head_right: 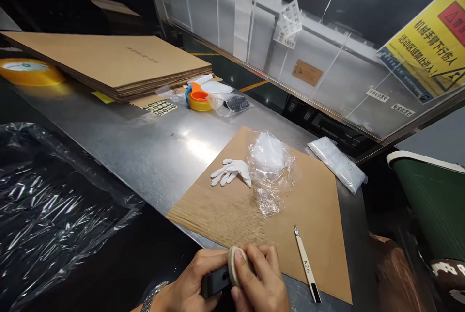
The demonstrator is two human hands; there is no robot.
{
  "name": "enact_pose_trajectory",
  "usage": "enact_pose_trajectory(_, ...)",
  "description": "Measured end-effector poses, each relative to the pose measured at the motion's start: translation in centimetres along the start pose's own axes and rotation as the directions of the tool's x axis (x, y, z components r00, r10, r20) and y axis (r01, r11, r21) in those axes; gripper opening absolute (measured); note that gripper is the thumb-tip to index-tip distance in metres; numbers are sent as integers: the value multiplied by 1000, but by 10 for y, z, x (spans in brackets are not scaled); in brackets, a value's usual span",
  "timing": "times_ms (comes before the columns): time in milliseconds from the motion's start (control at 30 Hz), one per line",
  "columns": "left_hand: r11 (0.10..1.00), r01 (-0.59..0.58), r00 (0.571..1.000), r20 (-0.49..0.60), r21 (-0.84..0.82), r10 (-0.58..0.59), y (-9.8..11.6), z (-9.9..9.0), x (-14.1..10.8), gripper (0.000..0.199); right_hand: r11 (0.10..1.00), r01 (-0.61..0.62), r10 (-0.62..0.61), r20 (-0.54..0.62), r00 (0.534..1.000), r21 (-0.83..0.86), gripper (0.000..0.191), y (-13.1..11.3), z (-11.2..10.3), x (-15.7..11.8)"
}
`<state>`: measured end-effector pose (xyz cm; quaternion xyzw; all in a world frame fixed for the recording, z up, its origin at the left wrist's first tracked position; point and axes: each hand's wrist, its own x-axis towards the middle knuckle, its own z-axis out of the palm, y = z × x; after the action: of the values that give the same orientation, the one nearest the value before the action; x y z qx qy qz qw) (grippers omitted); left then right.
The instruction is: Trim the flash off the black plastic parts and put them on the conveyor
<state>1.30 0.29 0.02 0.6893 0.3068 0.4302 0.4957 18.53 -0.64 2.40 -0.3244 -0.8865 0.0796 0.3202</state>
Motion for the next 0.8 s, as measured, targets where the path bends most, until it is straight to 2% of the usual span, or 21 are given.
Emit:
enact_pose_trajectory(67,999,-3,999,42,-34,5,4,0,1,13,1000,-12,12,34,999,-1,46,-2,-5,1)
enact_pose_trajectory(167,999,4,999,32,-39,-3,6,2,1,12,999,-44,45,45,998,-2,47,-4,-9,-1)
enact_pose_trajectory(267,999,-15,998,63,-34,17,2,5,1,10,996,-83,82,48,995,19,48,-5,-9,-6)
enact_pose_trajectory(367,994,-41,993,105,-106,52,-3,9,-1,8,996,-91,89,92,992,12,46,-7,-9,-10)
enact_pose_trajectory(467,986,49,998,45,-160,-42,-8,11,-8,21,992,-116,114,51,992,43,45,-4,-12,-12)
enact_pose_trajectory(533,960,148,988,-2,-238,-152,-13,13,-12,44,983,-153,154,-7,988,99,44,-1,-11,-13)
enact_pose_trajectory(600,894,211,971,-17,-396,-237,-19,17,-13,75,965,-217,229,-69,971,147,44,1,-5,-15)
enact_pose_trajectory(667,783,196,964,-30,-590,-264,-26,22,-10,93,940,-300,321,-128,938,164,45,0,6,-20)
enact_pose_trajectory(733,631,122,959,-72,-766,-274,-30,26,-5,94,914,-369,395,-170,903,167,46,-4,20,-28)
enact_pose_trajectory(800,432,74,944,-76,-899,-320,-30,26,1,89,893,-413,442,-179,879,180,45,-9,34,-39)
